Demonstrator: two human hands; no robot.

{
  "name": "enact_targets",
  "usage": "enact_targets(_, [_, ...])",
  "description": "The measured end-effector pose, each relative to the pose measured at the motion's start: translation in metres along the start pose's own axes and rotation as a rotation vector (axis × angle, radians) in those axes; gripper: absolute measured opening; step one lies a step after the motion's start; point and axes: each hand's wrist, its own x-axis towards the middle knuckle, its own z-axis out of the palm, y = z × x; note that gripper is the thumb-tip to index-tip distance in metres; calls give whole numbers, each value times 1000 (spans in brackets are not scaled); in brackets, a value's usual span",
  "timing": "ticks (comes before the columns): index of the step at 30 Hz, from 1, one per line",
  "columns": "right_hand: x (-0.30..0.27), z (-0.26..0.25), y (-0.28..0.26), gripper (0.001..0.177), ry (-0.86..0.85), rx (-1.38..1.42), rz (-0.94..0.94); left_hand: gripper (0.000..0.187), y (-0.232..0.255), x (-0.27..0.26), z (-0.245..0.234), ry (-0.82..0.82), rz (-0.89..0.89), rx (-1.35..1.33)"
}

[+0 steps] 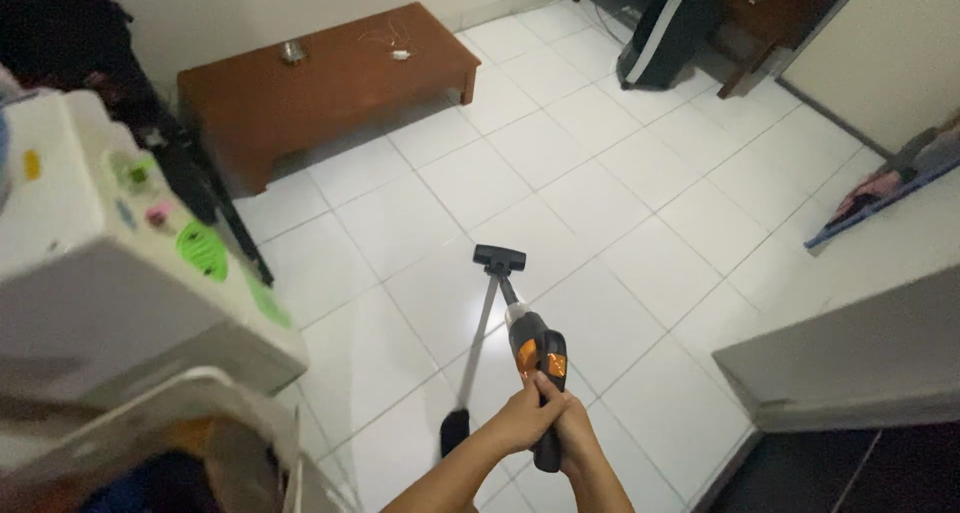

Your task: The person vacuums the tiled floor of a house using a handheld vacuum cleaner, moving through different rooms including a kitchen and a hallway, and briefly reaches for an item on a shelf.

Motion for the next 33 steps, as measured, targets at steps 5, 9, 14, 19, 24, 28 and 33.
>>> enact_targets(5, [65,28,-82,40,39,2,22,86,52,82,-50,49,29,91])
enact_targets(9, [114,34,-131,39,43,47,-9,81,102,132,-81,-7,21,76])
enact_targets(14, [156,28,-175,39,66,44,20,86,140,176,-94,5,-28,113])
enact_targets(19, [203,14,-221,38,37,6,2,82,164,238,-104,-2,-27,112])
enact_targets(24, [263,-7,-284,37,16,58,16,86,209,311,-107,21,8,92])
enact_targets(28, [316,-22,-348,42,-2,-35,-7,85,263,373,-116,33,-70,113])
enact_targets(33, [364,-45,-399,46,-7,-66,20,81,296,441,-115,-3,-160,89])
